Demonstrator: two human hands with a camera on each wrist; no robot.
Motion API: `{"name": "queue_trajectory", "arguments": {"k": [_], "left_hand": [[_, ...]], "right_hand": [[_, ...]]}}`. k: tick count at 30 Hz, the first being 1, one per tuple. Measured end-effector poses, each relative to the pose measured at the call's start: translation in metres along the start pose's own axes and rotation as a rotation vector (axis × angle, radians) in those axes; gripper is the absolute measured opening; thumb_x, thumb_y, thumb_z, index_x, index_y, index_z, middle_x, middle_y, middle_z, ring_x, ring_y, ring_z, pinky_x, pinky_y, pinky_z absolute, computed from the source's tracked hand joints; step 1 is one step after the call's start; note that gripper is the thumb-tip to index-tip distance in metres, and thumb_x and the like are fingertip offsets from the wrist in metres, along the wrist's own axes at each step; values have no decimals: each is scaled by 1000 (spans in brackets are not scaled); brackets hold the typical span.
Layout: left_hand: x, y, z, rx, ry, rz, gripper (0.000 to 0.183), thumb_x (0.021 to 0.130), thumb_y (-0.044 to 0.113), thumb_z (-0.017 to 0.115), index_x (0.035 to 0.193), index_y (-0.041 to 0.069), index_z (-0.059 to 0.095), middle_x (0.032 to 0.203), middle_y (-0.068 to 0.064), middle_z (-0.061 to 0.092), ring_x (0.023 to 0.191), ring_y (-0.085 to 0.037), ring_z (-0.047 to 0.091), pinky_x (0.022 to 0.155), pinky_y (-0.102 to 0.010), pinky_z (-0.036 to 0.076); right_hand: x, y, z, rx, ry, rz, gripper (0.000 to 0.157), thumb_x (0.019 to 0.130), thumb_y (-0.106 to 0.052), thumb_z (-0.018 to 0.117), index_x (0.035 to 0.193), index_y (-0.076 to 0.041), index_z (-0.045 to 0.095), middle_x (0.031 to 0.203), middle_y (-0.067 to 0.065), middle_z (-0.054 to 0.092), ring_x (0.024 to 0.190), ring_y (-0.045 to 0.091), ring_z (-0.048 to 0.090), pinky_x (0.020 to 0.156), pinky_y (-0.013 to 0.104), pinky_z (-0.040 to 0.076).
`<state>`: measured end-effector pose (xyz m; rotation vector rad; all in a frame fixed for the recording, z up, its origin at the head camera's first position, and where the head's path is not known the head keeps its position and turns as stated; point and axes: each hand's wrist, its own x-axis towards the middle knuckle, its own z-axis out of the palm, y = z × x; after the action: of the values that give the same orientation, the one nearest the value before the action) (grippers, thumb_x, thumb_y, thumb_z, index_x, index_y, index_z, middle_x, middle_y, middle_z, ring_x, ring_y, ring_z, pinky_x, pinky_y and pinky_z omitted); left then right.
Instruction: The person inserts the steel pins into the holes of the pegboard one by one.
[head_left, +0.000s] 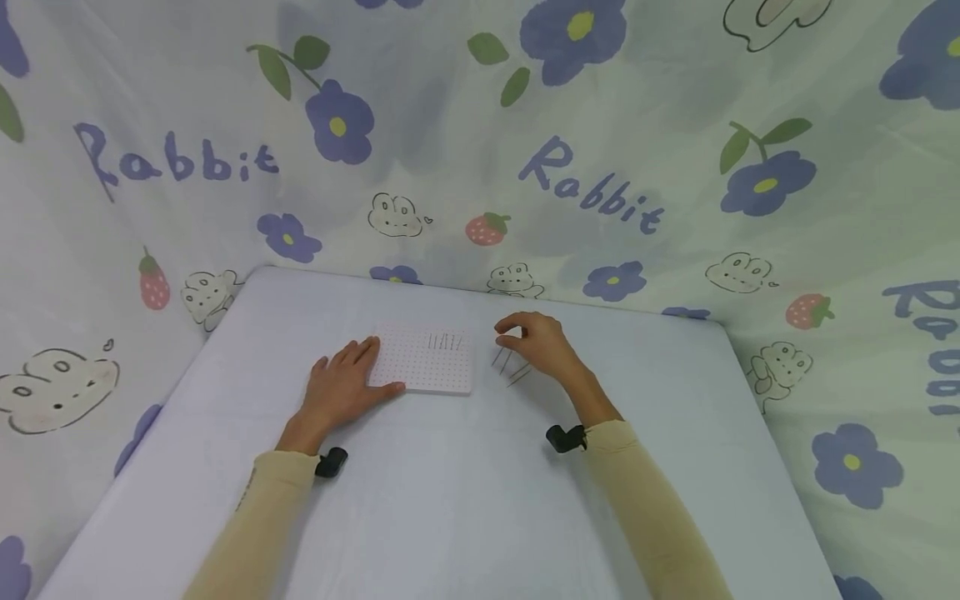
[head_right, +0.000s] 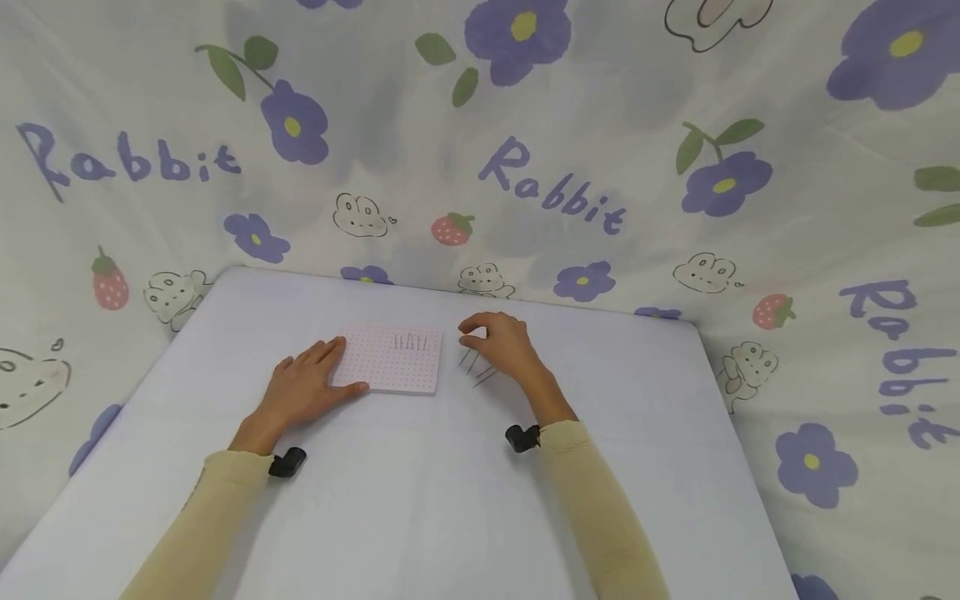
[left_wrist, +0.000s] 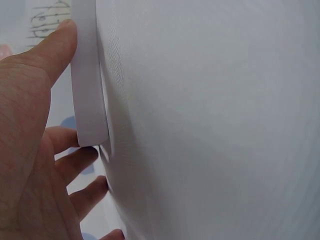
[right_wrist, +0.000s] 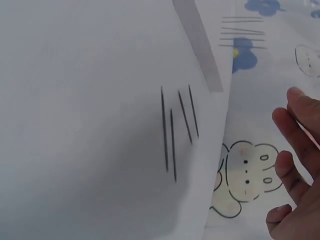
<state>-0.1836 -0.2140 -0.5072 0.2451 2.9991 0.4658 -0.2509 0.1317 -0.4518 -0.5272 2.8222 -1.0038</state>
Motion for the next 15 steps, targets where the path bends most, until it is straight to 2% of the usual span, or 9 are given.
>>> {"name": "queue_trajectory", "arguments": {"k": [8,12,15], "left_hand": [[-1,1,-2,-9,4,-1,105,87,72,59,159,3,26,163,-17,29,149,-43,24,112,-74,17],[-1,0,-2,-12,-4,-4,103,88,70,60,160,4,24,164,-17,28,150,-42,23,112,-73,15],[-1,0,-1,-16,-8,-1,104,88,71,59,160,4,23,164,-17,27,150,-43,22,112,-74,14]], "right_hand": [[-12,16,-2,-8,-56,55,30,90,-33,77,117,-19,76,116,0,71,82,20,53,63,34,47],[-15,24,1,-31,-95,60,27,88,-33,79,113,-23,77,114,-5,72,87,20,56,77,40,45],[-17,31,4,-42,-135,77,22,87,-33,80,108,-24,77,109,-9,71,95,18,59,94,50,41]]}}
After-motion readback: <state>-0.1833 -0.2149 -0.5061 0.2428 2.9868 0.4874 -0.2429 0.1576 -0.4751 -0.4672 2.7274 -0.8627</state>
